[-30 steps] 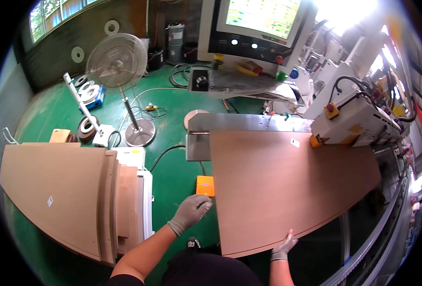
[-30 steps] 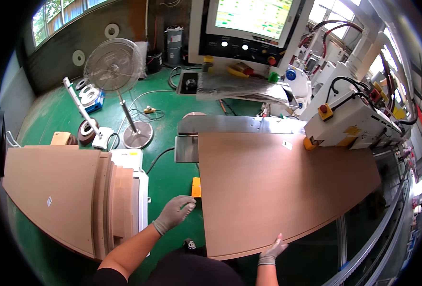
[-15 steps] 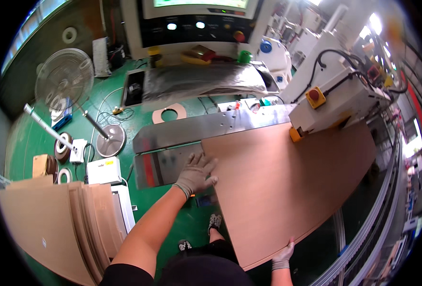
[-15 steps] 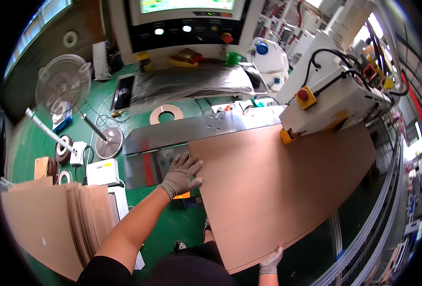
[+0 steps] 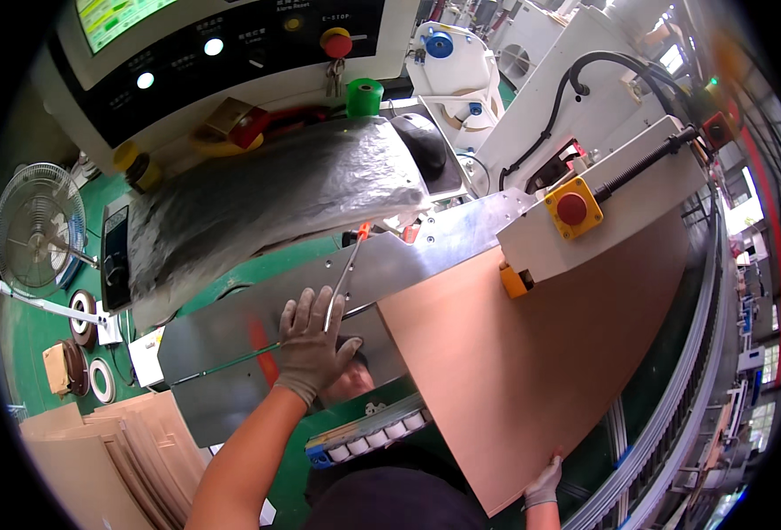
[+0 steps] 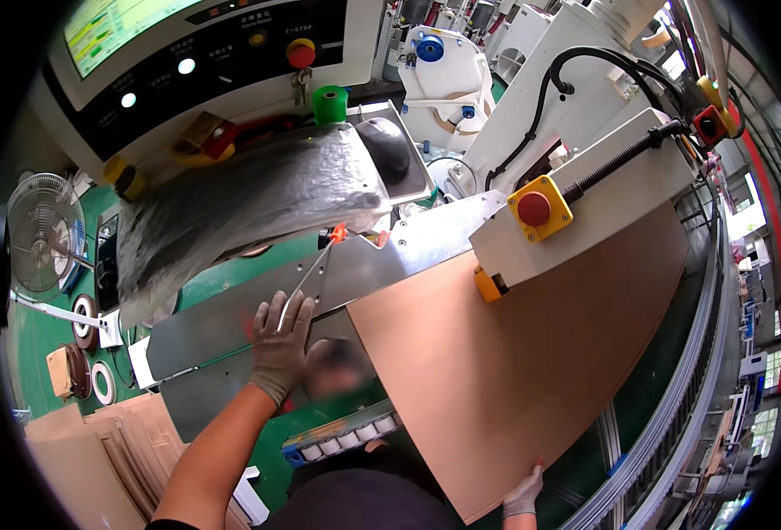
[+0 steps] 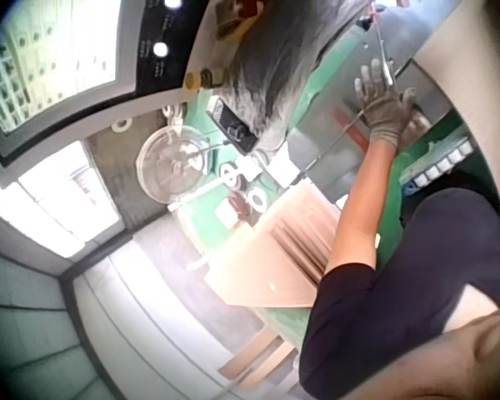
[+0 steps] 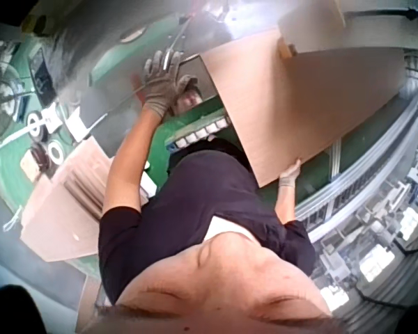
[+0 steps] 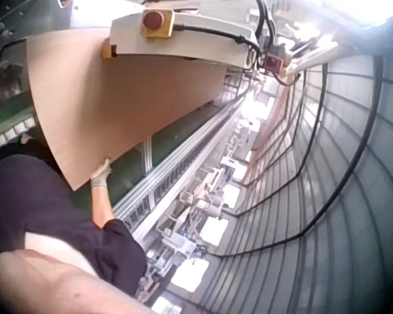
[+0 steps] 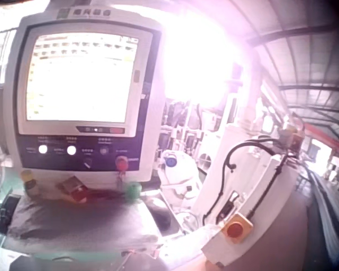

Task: The person adjusts a long metal guide rail on an edge banding machine, then repeatedly picks up large wooden panels from a stack and feeds them into the machine. The panels are processed and removed from the other side.

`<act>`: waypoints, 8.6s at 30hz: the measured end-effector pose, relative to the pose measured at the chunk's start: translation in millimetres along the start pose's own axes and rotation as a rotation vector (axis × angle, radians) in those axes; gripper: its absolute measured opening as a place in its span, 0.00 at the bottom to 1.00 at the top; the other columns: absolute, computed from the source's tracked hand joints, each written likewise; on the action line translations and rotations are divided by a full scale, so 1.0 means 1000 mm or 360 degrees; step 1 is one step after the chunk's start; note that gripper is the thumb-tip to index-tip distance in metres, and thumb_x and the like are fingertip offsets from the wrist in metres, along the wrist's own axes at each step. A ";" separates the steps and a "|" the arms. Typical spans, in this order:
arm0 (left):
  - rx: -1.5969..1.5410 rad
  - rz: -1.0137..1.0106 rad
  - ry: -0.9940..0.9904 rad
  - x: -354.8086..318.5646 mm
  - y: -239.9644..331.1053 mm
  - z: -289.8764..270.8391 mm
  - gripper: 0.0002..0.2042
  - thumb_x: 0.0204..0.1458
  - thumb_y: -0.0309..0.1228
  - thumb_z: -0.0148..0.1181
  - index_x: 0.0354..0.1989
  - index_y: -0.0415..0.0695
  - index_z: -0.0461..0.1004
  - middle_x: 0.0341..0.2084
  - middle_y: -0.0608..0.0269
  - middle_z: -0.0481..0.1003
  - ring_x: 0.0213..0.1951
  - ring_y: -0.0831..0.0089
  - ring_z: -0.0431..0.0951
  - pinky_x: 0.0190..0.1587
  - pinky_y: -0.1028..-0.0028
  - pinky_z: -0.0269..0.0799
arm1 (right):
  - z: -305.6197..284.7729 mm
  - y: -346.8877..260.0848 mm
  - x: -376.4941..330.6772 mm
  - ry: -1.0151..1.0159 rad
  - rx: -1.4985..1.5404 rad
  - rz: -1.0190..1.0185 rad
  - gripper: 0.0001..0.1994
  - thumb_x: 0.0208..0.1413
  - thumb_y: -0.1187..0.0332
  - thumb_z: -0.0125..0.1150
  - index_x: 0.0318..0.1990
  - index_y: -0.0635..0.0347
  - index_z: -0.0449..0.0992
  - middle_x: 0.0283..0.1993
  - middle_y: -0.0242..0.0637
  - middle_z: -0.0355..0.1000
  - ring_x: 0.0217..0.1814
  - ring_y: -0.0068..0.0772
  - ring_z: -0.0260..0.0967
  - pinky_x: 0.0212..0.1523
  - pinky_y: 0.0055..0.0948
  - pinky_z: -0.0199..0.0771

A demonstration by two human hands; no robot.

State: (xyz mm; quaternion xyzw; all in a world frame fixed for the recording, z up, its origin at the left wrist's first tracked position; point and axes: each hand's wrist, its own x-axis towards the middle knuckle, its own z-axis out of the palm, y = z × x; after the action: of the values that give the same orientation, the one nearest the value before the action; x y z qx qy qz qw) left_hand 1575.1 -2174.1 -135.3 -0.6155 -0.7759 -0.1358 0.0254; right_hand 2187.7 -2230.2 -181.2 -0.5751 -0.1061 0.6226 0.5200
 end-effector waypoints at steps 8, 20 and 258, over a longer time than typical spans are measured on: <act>0.0102 0.0020 -0.0042 -0.001 -0.003 0.002 0.36 0.54 0.55 0.59 0.70 0.50 0.67 0.71 0.58 0.60 0.73 0.54 0.55 0.74 0.48 0.44 | 0.011 -0.049 0.043 0.0243 -0.0032 -0.0001 0.28 0.73 0.49 0.41 0.71 0.57 0.61 0.70 0.43 0.65 0.71 0.48 0.64 0.72 0.47 0.63; -0.0058 -0.0053 0.0011 0.000 0.014 -0.014 0.33 0.55 0.50 0.59 0.68 0.47 0.68 0.70 0.55 0.64 0.73 0.55 0.58 0.75 0.50 0.43 | -0.005 -0.056 0.054 0.0542 -0.0229 -0.0296 0.20 0.68 0.49 0.56 0.57 0.52 0.70 0.49 0.30 0.73 0.41 0.27 0.73 0.36 0.24 0.76; -0.2251 -0.2342 0.2510 -0.783 -0.091 -0.145 0.31 0.65 0.51 0.56 0.66 0.39 0.63 0.60 0.49 0.71 0.53 0.51 0.78 0.53 0.48 0.79 | 0.060 0.025 -0.084 -0.1070 -0.1740 -0.0745 0.27 0.74 0.52 0.42 0.57 0.68 0.78 0.49 0.46 0.80 0.47 0.43 0.77 0.52 0.37 0.77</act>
State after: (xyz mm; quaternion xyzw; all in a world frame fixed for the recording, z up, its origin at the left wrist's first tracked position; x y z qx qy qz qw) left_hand 1658.1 -2970.6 -174.4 0.3209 -0.4663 -0.8219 0.0641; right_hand 2108.3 -2278.2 -129.6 -0.4923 -0.6827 0.4955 0.2146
